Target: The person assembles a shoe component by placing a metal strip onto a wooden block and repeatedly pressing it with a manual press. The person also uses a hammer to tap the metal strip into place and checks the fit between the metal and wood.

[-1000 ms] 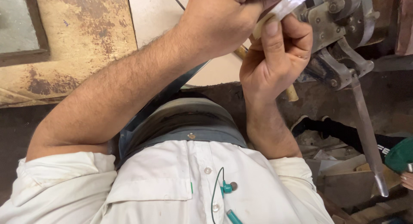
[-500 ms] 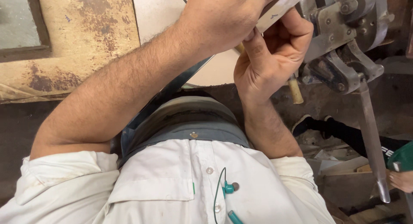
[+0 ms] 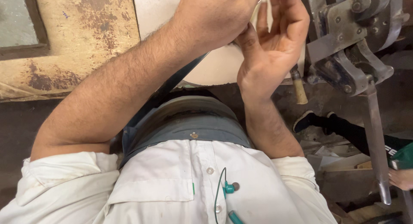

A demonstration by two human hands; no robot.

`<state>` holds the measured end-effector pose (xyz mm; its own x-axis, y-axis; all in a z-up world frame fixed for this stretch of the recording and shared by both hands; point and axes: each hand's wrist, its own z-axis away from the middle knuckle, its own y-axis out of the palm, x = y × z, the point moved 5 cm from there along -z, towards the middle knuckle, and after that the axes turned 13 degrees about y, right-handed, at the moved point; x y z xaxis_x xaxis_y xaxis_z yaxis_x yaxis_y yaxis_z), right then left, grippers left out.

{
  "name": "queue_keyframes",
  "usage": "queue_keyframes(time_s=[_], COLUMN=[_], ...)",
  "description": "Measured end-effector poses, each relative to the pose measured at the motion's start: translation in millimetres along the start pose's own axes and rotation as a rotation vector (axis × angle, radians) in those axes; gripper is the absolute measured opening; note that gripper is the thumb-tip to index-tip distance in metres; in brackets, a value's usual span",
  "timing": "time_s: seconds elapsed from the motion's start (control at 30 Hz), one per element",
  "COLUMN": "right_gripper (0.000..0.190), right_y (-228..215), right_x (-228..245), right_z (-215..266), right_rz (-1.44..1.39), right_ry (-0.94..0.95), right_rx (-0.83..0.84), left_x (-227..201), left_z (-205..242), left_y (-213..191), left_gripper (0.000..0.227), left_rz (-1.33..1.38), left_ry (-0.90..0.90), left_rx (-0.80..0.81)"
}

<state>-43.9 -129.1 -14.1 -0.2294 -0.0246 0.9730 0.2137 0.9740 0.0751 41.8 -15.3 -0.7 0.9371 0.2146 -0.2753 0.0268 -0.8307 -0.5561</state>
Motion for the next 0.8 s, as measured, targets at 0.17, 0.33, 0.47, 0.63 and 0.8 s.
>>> queue_keyframes(time_s=[0.17, 0.33, 0.47, 0.63, 0.8], right_gripper=[0.018, 0.015, 0.015, 0.012, 0.008], right_y=[11.5, 8.1, 1.5, -8.6, -5.4], right_x=[1.0, -10.9, -15.0, -5.9, 4.5], right_z=[-4.4, -4.7, -10.9, -18.0, -21.7], right_rz=[-0.031, -0.085, -0.091, 0.194, 0.086], right_ry=[0.067, 0.077, 0.068, -0.052, 0.012], right_rx=[0.115, 0.173, 0.193, 0.100, 0.232], left_x=[7.1, 1.9, -6.7, -27.5, -42.5], left_z=[4.5, -12.4, -27.0, -38.1, -50.2], left_y=[3.2, -11.4, -33.8, -78.1, -71.6], left_gripper=[0.028, 0.023, 0.018, 0.011, 0.010], left_rz=[0.600, 0.371, 0.277, 0.038, -0.083], left_ry=[-0.308, -0.252, -0.168, 0.331, 0.411], left_rx=[-0.070, -0.104, -0.018, 0.189, 0.429])
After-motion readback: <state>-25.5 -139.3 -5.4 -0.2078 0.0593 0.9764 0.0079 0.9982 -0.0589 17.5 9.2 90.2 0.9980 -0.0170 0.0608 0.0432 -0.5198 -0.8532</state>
